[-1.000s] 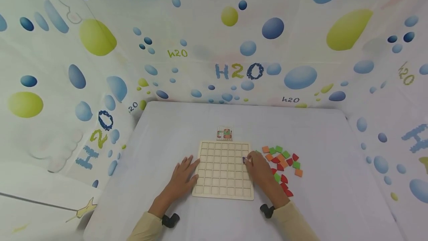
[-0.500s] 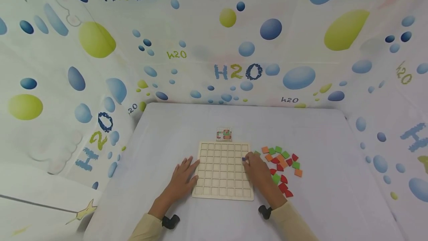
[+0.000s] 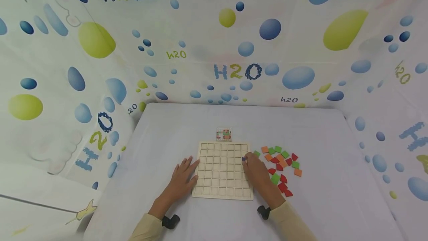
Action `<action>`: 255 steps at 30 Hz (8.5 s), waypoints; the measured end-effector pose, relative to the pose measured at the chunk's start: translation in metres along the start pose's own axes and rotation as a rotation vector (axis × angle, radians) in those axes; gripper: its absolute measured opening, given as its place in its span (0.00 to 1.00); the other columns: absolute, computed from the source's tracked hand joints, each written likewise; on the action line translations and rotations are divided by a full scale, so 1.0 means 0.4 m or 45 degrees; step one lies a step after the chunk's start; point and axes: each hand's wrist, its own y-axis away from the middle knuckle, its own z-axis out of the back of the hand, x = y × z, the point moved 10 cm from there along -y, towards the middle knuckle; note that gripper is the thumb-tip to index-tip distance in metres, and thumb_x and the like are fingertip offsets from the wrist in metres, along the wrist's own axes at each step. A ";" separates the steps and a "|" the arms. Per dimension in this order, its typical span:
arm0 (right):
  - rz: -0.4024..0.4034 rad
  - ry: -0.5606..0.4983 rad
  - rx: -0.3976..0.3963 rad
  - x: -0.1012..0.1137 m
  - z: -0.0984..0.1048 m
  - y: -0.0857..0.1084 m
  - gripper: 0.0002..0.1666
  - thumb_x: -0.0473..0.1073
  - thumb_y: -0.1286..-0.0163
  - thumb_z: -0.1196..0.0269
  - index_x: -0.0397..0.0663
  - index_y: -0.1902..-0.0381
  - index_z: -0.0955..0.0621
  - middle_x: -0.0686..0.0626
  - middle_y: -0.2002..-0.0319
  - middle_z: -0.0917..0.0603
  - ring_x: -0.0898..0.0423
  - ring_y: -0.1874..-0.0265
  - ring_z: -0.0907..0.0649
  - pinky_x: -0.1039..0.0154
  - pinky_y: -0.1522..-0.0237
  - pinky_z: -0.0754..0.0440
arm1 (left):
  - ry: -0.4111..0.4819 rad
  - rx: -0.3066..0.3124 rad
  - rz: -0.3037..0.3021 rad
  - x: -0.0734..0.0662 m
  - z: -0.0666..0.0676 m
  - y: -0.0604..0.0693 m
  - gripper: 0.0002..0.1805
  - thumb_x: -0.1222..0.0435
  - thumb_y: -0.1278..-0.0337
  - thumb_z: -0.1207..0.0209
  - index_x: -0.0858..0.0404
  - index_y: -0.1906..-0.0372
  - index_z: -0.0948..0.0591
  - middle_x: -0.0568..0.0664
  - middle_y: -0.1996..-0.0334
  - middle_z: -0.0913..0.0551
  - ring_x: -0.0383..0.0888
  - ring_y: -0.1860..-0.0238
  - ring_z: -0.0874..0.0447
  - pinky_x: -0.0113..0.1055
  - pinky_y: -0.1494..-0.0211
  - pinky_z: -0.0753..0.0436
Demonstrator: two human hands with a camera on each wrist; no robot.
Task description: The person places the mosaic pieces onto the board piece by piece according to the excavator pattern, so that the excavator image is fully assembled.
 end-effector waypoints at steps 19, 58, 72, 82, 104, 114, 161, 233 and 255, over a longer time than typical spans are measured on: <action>-0.003 -0.158 -0.015 -0.015 0.001 -0.015 0.14 0.42 0.22 0.37 0.38 0.45 0.21 0.47 0.67 0.24 0.54 0.69 0.25 0.62 0.69 0.27 | 0.021 -0.023 -0.007 -0.004 0.007 0.002 0.32 0.57 0.25 0.43 0.55 0.20 0.31 0.59 0.17 0.41 0.62 0.15 0.49 0.68 0.18 0.49; -0.029 -0.128 -0.015 -0.019 0.005 -0.014 0.15 0.41 0.23 0.36 0.38 0.46 0.23 0.48 0.69 0.24 0.54 0.72 0.25 0.64 0.72 0.25 | 0.019 -0.040 -0.023 -0.002 0.005 0.002 0.32 0.58 0.26 0.43 0.55 0.20 0.30 0.59 0.17 0.40 0.63 0.16 0.48 0.69 0.19 0.48; -0.033 -0.209 -0.006 -0.038 0.023 -0.018 0.15 0.48 0.21 0.37 0.42 0.50 0.21 0.48 0.73 0.24 0.54 0.74 0.26 0.61 0.73 0.29 | 0.022 -0.022 -0.018 -0.016 0.016 0.005 0.32 0.60 0.25 0.43 0.57 0.20 0.30 0.61 0.18 0.40 0.65 0.16 0.48 0.69 0.19 0.48; -0.065 -0.196 0.034 -0.053 0.011 -0.032 0.10 0.46 0.21 0.36 0.44 0.55 0.22 0.48 0.72 0.25 0.53 0.72 0.25 0.61 0.72 0.28 | 0.023 -0.021 -0.018 -0.016 0.015 0.005 0.32 0.59 0.25 0.43 0.57 0.20 0.30 0.62 0.18 0.40 0.65 0.17 0.48 0.70 0.19 0.48; -0.080 -0.149 0.046 -0.028 0.014 -0.028 0.12 0.45 0.24 0.33 0.45 0.63 0.23 0.49 0.72 0.24 0.53 0.70 0.24 0.62 0.70 0.29 | 0.010 -0.027 -0.033 -0.020 0.017 0.005 0.32 0.60 0.26 0.43 0.58 0.21 0.30 0.63 0.18 0.39 0.67 0.17 0.46 0.71 0.20 0.47; -0.088 -0.193 0.073 -0.037 0.005 -0.031 0.13 0.45 0.27 0.30 0.45 0.61 0.23 0.48 0.72 0.25 0.53 0.71 0.25 0.62 0.72 0.29 | 0.007 -0.024 -0.010 -0.018 0.019 0.005 0.32 0.59 0.26 0.43 0.57 0.21 0.30 0.62 0.18 0.39 0.66 0.17 0.47 0.70 0.20 0.47; -0.223 -0.055 -0.058 -0.297 0.218 0.084 0.25 0.42 0.26 0.33 0.29 0.40 0.24 0.30 0.51 0.22 0.39 0.54 0.22 0.40 0.49 0.14 | 0.015 -0.017 -0.013 -0.021 0.004 -0.015 0.32 0.59 0.24 0.43 0.57 0.20 0.31 0.62 0.17 0.40 0.66 0.17 0.48 0.71 0.20 0.48; -0.020 0.024 -0.005 -0.143 0.136 0.048 0.21 0.39 0.19 0.43 0.30 0.37 0.23 0.33 0.42 0.23 0.43 0.52 0.19 0.44 0.45 0.14 | 0.028 -0.046 -0.035 -0.023 0.010 -0.015 0.32 0.59 0.26 0.42 0.57 0.20 0.30 0.62 0.18 0.39 0.67 0.17 0.47 0.72 0.21 0.47; 0.237 0.114 0.115 0.004 0.045 0.033 0.10 0.37 0.26 0.31 0.47 0.49 0.16 0.48 0.54 0.20 0.54 0.55 0.21 0.55 0.48 0.13 | 0.032 -0.036 -0.013 -0.027 0.010 -0.009 0.32 0.59 0.25 0.43 0.57 0.20 0.31 0.61 0.18 0.40 0.65 0.17 0.48 0.71 0.20 0.48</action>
